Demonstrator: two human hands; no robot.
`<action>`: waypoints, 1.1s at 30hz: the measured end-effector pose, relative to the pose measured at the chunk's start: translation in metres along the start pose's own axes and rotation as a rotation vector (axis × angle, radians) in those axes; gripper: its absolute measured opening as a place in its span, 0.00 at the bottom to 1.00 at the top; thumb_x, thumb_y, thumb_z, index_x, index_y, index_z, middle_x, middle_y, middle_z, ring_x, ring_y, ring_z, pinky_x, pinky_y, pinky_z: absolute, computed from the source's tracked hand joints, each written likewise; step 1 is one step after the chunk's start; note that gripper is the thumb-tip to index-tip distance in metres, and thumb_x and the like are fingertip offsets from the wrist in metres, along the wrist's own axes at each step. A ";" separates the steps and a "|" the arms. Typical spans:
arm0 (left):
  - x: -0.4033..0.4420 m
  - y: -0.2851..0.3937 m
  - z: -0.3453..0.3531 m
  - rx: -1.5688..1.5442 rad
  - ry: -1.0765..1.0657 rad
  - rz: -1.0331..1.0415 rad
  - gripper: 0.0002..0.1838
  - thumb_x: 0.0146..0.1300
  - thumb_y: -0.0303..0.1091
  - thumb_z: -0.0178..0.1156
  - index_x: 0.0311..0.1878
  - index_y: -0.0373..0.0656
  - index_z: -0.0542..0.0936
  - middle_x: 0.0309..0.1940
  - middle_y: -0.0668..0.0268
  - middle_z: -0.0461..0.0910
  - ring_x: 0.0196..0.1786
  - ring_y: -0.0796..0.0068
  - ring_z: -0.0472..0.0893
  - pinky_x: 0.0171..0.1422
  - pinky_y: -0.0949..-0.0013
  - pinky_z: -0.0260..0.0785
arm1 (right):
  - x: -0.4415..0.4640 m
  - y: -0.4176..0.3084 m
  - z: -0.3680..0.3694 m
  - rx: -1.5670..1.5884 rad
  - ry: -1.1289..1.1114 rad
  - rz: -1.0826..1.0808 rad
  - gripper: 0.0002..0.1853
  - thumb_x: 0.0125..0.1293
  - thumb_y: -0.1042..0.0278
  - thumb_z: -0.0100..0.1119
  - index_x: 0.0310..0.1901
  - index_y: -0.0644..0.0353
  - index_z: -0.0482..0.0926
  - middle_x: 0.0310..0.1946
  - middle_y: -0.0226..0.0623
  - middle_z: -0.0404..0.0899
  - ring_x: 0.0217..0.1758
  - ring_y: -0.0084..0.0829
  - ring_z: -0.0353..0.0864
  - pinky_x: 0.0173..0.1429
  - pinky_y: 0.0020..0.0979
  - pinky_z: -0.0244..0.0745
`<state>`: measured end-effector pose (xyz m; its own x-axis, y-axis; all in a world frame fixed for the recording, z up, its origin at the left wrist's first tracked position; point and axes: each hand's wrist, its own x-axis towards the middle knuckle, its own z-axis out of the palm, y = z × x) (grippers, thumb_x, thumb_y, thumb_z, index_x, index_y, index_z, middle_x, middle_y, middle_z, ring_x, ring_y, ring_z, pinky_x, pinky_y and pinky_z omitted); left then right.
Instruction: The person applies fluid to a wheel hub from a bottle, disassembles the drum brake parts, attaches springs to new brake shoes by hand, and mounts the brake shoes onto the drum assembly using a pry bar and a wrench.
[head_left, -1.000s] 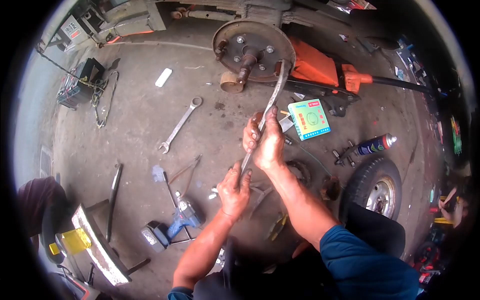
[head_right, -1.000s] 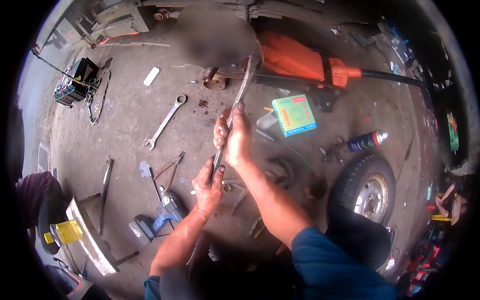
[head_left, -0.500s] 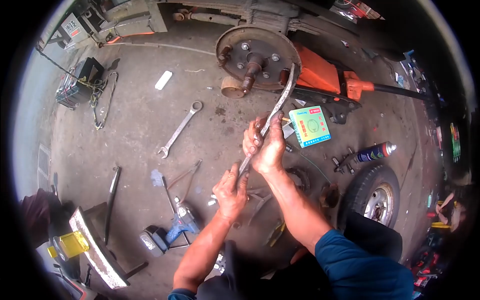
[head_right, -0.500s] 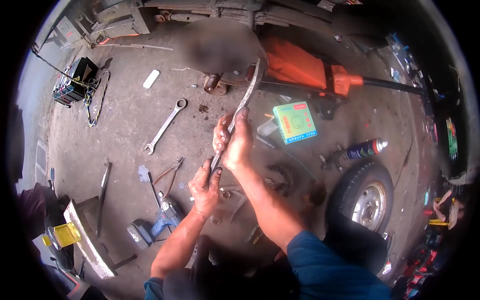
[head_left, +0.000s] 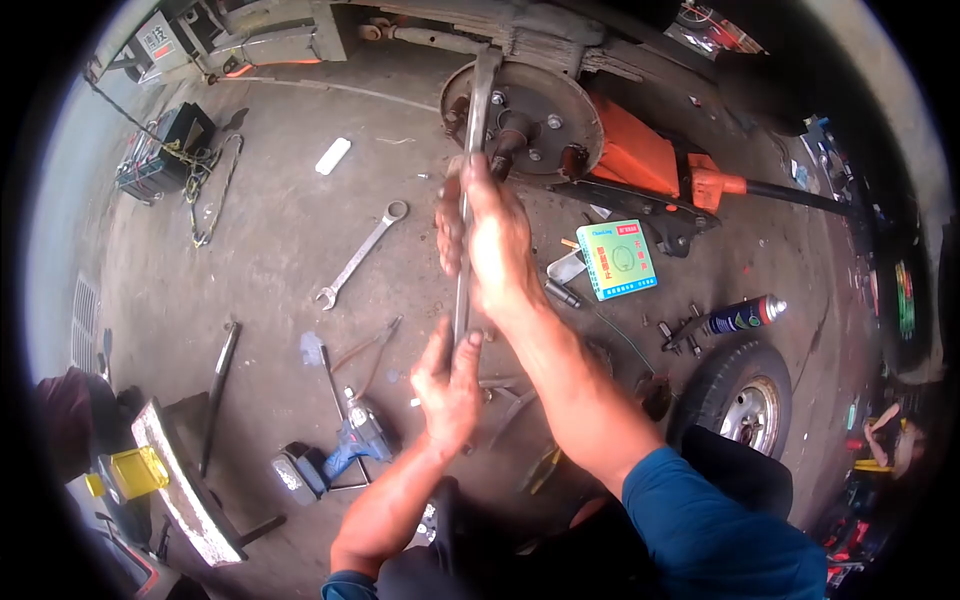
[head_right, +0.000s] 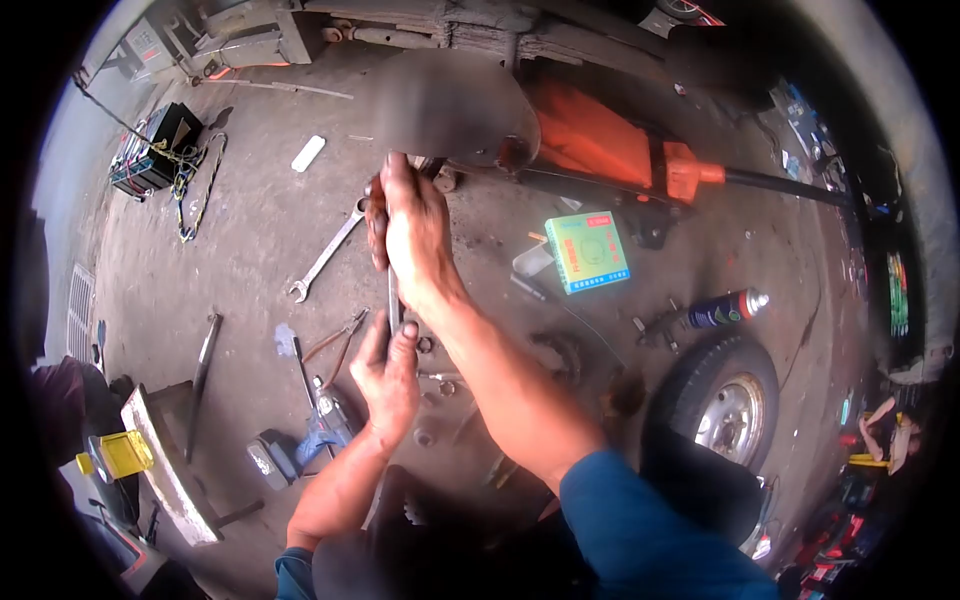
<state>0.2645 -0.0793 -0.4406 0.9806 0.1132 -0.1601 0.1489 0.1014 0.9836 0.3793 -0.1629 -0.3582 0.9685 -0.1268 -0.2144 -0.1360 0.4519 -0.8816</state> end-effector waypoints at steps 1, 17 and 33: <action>-0.011 -0.003 -0.002 0.025 -0.004 -0.030 0.20 0.67 0.27 0.63 0.58 0.25 0.75 0.31 0.67 0.78 0.33 0.84 0.73 0.36 0.75 0.70 | -0.009 0.003 -0.003 -0.007 -0.019 0.007 0.23 0.73 0.42 0.47 0.40 0.58 0.72 0.18 0.27 0.68 0.14 0.20 0.65 0.17 0.24 0.61; -0.027 0.002 0.022 0.095 -0.057 0.001 0.20 0.67 0.29 0.64 0.58 0.28 0.76 0.30 0.63 0.81 0.31 0.83 0.74 0.36 0.75 0.71 | -0.009 -0.015 -0.033 0.130 -0.038 0.135 0.24 0.72 0.40 0.50 0.39 0.59 0.73 0.18 0.27 0.67 0.14 0.20 0.64 0.17 0.24 0.58; -0.040 -0.010 -0.013 0.481 -0.200 0.294 0.20 0.61 0.30 0.66 0.52 0.28 0.78 0.28 0.46 0.82 0.27 0.52 0.85 0.31 0.59 0.75 | -0.043 0.023 -0.066 0.430 0.077 0.088 0.24 0.71 0.36 0.47 0.35 0.51 0.69 0.15 0.23 0.61 0.13 0.20 0.61 0.18 0.25 0.57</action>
<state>0.2219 -0.0721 -0.4449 0.9875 -0.1244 0.0970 -0.1369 -0.3706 0.9186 0.3206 -0.2053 -0.3969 0.9364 -0.1294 -0.3263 -0.1028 0.7878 -0.6073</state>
